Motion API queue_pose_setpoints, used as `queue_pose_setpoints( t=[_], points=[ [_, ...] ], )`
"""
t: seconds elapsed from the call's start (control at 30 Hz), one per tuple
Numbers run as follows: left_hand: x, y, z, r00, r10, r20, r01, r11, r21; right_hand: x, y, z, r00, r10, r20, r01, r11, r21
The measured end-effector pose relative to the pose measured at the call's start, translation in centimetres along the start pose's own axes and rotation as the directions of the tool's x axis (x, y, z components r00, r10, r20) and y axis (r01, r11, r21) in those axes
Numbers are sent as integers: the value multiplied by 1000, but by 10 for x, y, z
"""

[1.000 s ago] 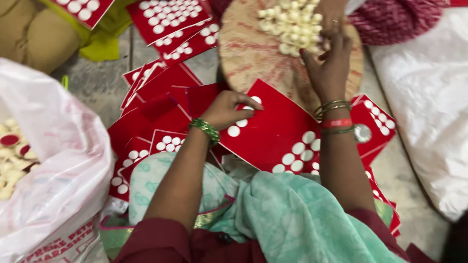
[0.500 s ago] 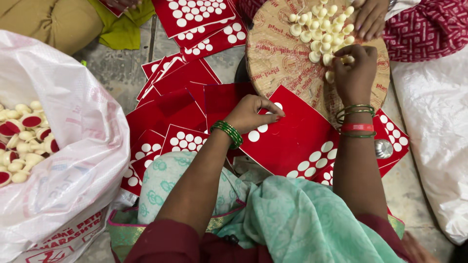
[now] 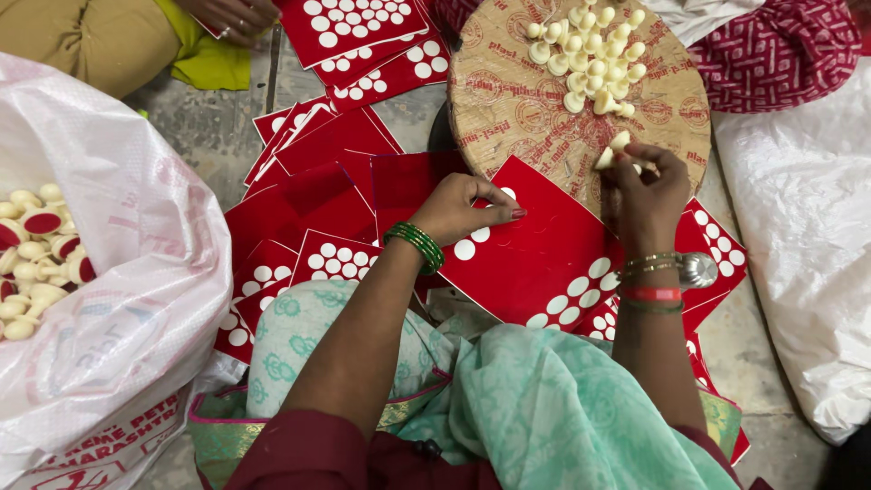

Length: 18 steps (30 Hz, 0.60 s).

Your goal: The person sits on the floor attaching white round foam discs to red cards. They hold a card in one hand, peel a red adhesive disc, press a white disc onto the card, and set finished cards on a pile beside them, repeating this for card after card.

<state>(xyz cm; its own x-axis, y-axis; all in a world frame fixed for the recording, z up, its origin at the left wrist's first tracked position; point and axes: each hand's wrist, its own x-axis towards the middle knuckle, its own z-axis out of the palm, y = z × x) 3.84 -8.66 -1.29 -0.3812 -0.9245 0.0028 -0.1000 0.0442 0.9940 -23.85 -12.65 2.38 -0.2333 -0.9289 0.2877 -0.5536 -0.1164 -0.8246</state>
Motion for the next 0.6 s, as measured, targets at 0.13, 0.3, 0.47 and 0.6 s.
queue_pose_setpoints(
  t=[0.13, 0.3, 0.47, 0.6],
  points=[
    [-1, -9, 15, 999, 4, -54, -12, 990, -139, -28, -25, 10, 995, 93, 46, -103, 840, 533],
    [1, -21, 43, 986, -57, -160, 1, 945, -326, -91, -52, 59, 976, -164, 144, 71, 862, 502],
    [-5, -26, 48, 961, -123, -248, 23, 928, -371, -117, -66, 72, 969, -152, 192, 40, 873, 487],
    [-5, -18, 52, 956, -215, -200, 98, 877, -471, -119, -73, 61, 941, -312, 135, 253, 908, 332]
  ],
)
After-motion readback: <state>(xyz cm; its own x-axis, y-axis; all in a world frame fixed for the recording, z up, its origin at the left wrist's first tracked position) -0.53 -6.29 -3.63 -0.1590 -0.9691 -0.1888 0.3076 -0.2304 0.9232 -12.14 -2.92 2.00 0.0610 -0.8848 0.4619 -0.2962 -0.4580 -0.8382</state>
